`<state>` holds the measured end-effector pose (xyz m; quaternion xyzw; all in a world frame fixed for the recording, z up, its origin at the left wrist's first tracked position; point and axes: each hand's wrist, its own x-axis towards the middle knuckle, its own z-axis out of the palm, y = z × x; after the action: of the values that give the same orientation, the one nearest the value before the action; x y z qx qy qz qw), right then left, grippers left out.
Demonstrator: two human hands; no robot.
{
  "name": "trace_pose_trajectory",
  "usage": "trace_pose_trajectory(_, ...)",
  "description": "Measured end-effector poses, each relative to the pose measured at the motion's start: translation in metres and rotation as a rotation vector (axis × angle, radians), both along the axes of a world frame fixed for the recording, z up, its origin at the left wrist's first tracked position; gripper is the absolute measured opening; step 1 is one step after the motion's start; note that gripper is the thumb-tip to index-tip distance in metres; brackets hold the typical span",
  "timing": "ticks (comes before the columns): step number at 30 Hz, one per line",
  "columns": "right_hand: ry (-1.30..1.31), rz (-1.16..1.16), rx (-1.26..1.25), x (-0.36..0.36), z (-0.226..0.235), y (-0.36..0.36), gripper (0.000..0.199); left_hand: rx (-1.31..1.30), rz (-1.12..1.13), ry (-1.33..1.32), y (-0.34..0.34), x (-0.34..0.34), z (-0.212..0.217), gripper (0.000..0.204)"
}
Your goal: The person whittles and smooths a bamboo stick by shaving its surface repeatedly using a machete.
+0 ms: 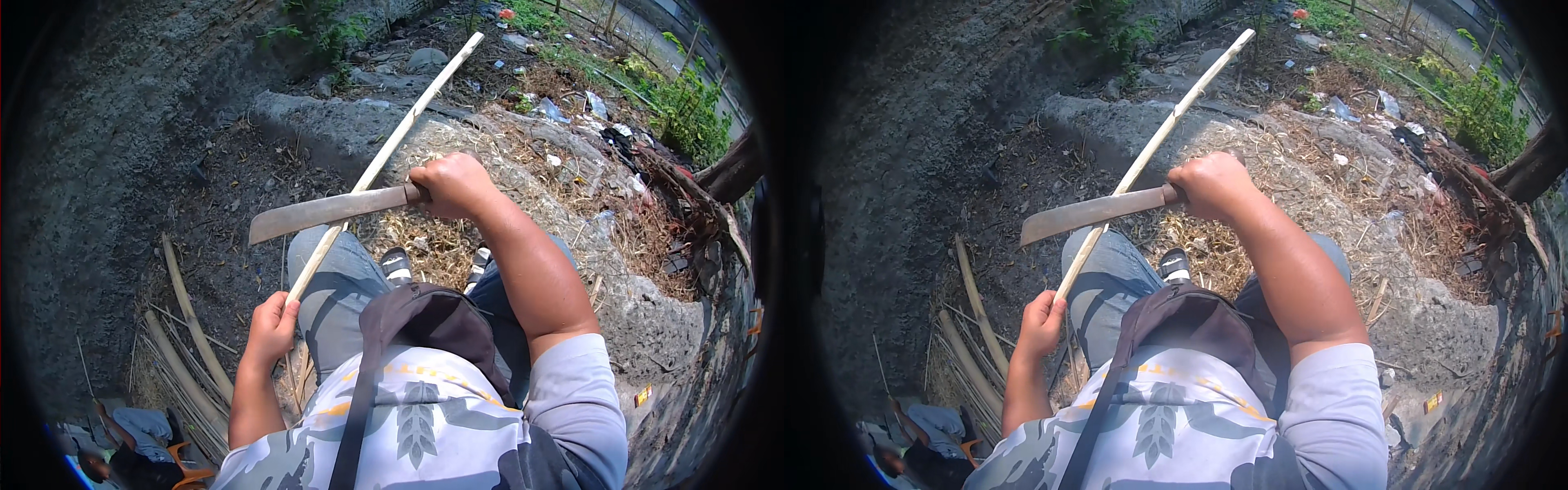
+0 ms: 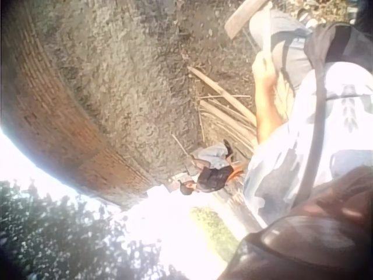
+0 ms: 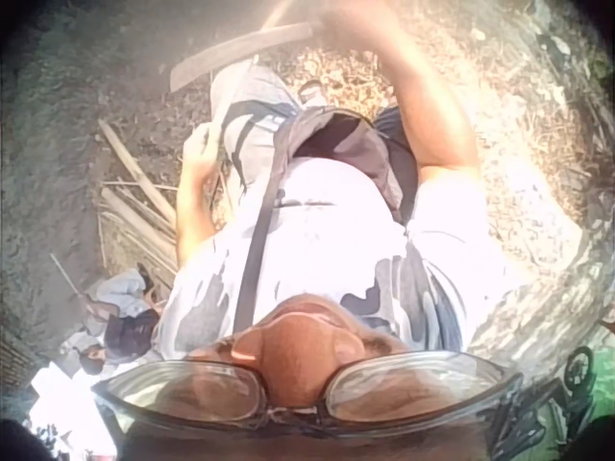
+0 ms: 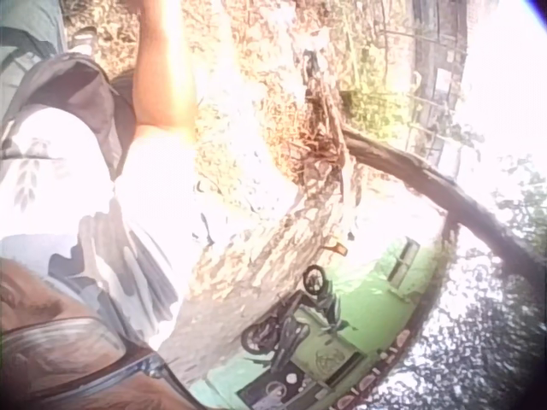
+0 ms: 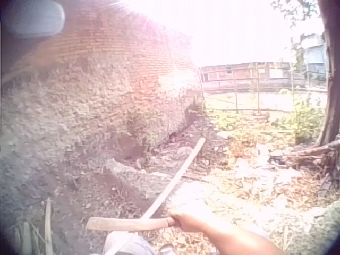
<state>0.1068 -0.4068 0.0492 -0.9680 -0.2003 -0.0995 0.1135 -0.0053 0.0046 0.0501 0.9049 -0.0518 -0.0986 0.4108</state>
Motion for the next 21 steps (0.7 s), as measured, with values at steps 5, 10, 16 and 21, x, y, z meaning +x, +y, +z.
trace_pose_trajectory(5, 0.348, -0.421, 0.394, 0.023, -0.018, -0.072, 0.026, 0.100, -0.057, -0.020, 0.005, -0.008, 0.014, 0.020)
trace_pose_trajectory(10, 0.323, -0.489, 0.193, 0.011, -0.003, -0.054, 0.027, 0.101, -0.037, 0.012, 0.017, -0.010, 0.001, 0.022)
trace_pose_trajectory(16, 0.626, -0.153, 0.595, 0.017, -0.018, -0.045, 0.038, 0.054, 0.002, 0.043, 0.018, -0.010, -0.004, 0.023)
trace_pose_trajectory(21, 0.392, -0.061, 0.251, 0.001, 0.008, -0.003, 0.030, 0.017, 0.021, 0.006, 0.005, -0.004, -0.002, 0.020)
